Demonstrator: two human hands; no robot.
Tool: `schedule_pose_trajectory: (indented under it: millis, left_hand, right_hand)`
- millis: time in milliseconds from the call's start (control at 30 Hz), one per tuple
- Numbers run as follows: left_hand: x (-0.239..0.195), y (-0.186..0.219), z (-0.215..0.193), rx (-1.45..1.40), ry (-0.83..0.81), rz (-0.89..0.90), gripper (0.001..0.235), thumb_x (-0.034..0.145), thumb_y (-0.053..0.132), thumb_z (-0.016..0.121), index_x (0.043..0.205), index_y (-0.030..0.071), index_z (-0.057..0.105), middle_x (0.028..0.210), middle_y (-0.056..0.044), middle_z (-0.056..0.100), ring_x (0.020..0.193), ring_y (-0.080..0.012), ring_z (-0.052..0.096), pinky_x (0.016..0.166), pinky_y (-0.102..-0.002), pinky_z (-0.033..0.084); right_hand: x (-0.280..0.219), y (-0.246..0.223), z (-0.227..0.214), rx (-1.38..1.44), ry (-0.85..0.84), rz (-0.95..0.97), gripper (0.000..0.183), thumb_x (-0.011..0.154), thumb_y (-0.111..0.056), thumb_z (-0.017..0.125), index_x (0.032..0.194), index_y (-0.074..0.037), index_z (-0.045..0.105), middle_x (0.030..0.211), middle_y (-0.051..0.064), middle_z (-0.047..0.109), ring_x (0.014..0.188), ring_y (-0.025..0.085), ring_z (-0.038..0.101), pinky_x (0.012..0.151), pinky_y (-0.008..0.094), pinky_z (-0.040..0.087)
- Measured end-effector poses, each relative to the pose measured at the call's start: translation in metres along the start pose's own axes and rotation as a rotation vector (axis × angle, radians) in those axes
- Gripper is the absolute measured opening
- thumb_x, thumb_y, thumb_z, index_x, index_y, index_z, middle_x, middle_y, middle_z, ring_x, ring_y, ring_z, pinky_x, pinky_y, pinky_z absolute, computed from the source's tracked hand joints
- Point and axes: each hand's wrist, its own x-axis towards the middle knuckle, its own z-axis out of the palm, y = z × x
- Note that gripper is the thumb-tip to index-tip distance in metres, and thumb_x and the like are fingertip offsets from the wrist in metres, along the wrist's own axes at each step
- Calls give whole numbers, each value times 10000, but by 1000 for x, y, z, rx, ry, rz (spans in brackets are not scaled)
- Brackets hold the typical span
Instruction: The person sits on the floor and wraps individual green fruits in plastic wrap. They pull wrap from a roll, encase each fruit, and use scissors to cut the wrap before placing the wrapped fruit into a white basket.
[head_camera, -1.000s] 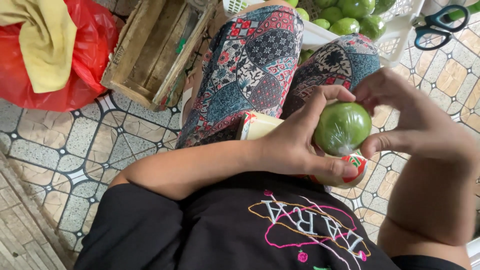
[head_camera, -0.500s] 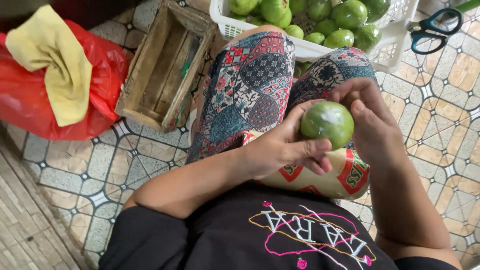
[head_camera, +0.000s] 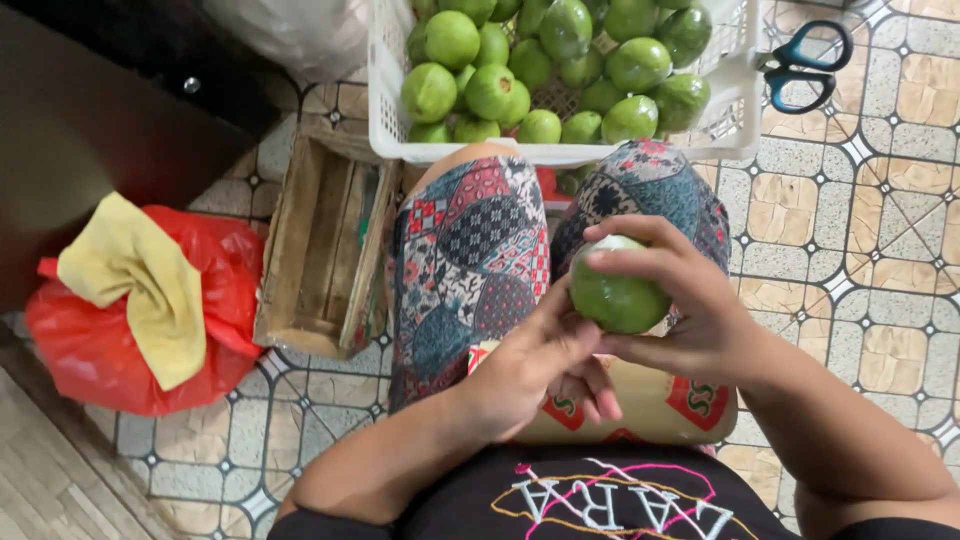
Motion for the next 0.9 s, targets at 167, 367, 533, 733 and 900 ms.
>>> schedule_pose_trajectory:
  millis: [167,367,533,733,900]
  left_hand:
    - [-1,22,17,258,13,175,913,993,205,583,1615,229,-84,1708,-130,162,1113,-239,634,703,-234,526]
    - [5,28,16,626,-21,121,440,968,263,603,1372,116,509,1294,-86,630,962,-133,604,831,-278,521]
    - [18,28,5,748,-62,152,417,962,332,611,1324,137,539,1242,-63,657,935,-156,645,788,-291,533]
    - [28,36,1,737,-61,95,422,965,366,627,1300,116,570,1170,-67,676,891,-143,646,753,-272,525]
    - [34,38,-4,707,-61,34,406,955,331,656,1295,125,576,1163,-62,670,896,-138,627,761,-261,516]
  right_hand:
    - [17,58,-56,380,182,221,630,792,-122,812,1360,-117,541,1388,170,583,1224,252,641,981,301,610]
    - [65,156,-128,452,417,643,472,909,-146,664,1366,-153,547,1208,101,554,952,175,641,809,252,582]
    - [102,195,-137,-193,191,949,656,830,-105,752,1430,-131,486,1212,166,649,972,243,649,806,367,534]
    - [92,293,-128,-887,-236,867,771,821,-235,802,1474,-61,429,1278,249,542,1086,381,542,797,481,542]
    - [94,321,-127,-1117,-320,856,522,780,-195,701,1274,-90,569,1165,208,543,1007,354,570,804,488,504]
